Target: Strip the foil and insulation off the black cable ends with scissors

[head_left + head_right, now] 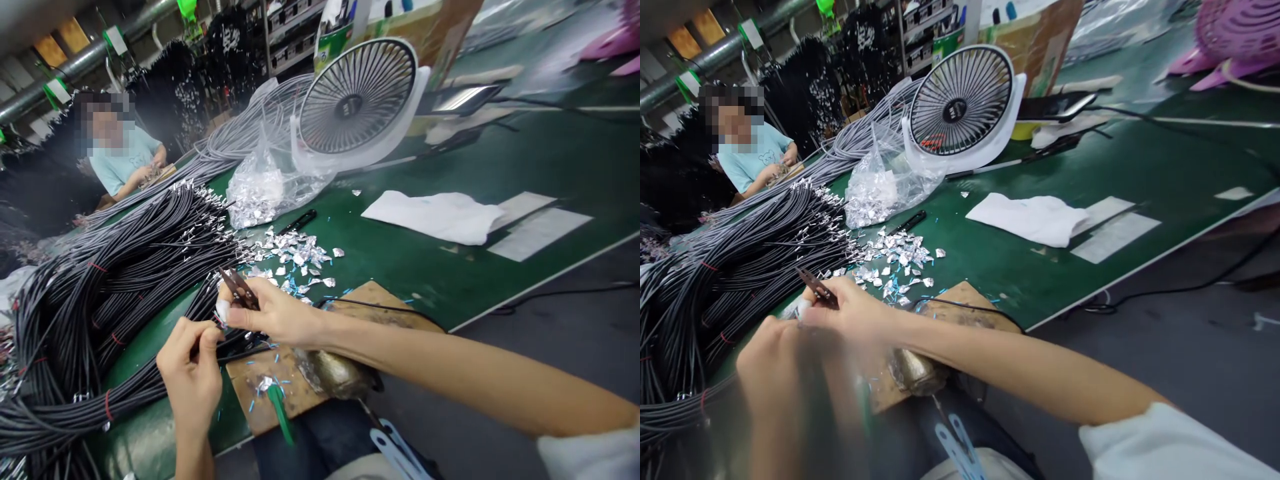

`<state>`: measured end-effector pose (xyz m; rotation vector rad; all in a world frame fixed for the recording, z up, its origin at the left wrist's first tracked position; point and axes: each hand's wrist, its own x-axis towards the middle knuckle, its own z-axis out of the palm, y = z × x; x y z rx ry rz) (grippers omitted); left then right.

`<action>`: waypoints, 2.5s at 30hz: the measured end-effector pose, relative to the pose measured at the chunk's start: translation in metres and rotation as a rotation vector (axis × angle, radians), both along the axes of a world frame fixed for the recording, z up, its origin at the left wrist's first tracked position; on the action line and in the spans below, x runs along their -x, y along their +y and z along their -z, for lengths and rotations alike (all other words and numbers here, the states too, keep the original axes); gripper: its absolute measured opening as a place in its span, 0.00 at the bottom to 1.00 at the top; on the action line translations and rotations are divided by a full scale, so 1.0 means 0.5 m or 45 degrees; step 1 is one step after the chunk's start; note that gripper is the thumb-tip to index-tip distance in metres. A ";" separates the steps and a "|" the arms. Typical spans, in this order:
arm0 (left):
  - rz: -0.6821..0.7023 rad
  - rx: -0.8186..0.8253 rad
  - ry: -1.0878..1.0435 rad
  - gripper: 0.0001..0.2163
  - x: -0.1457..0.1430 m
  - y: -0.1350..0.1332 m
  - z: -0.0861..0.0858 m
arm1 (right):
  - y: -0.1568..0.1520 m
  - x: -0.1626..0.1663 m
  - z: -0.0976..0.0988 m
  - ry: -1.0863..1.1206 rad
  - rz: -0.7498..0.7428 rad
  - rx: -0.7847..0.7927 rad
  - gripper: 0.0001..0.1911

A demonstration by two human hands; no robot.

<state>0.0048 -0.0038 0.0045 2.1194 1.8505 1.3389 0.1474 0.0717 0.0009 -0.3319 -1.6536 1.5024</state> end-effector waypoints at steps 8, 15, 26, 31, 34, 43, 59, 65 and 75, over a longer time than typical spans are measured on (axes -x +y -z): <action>0.071 0.191 -0.097 0.22 0.010 -0.002 0.000 | 0.011 -0.021 -0.009 0.012 0.862 -0.606 0.08; 0.080 0.229 -0.222 0.22 0.011 0.002 0.005 | 0.004 -0.003 -0.008 -0.065 0.237 -0.367 0.15; -0.020 -0.045 -0.247 0.06 -0.004 0.001 0.008 | 0.013 -0.011 -0.008 -0.130 0.755 -0.537 0.10; -0.033 -0.222 -0.254 0.03 -0.002 -0.001 0.010 | 0.029 -0.029 -0.014 -0.077 0.724 -0.189 0.15; -0.040 -0.273 -0.173 0.03 -0.004 -0.002 0.012 | 0.017 -0.024 -0.020 -0.115 0.401 -0.268 0.18; -0.110 -0.405 0.146 0.03 -0.014 0.007 0.023 | 0.014 -0.028 -0.027 -0.362 0.366 -0.246 0.10; 0.108 0.175 0.046 0.18 0.000 -0.002 -0.005 | 0.018 -0.008 -0.003 -0.180 0.307 -0.635 0.07; 0.037 0.214 -0.129 0.20 -0.001 -0.004 -0.011 | 0.033 -0.025 -0.001 -0.055 0.991 -0.693 0.09; -0.090 0.110 -0.271 0.13 0.004 -0.001 -0.001 | 0.006 -0.017 -0.013 -0.143 0.531 -0.464 0.08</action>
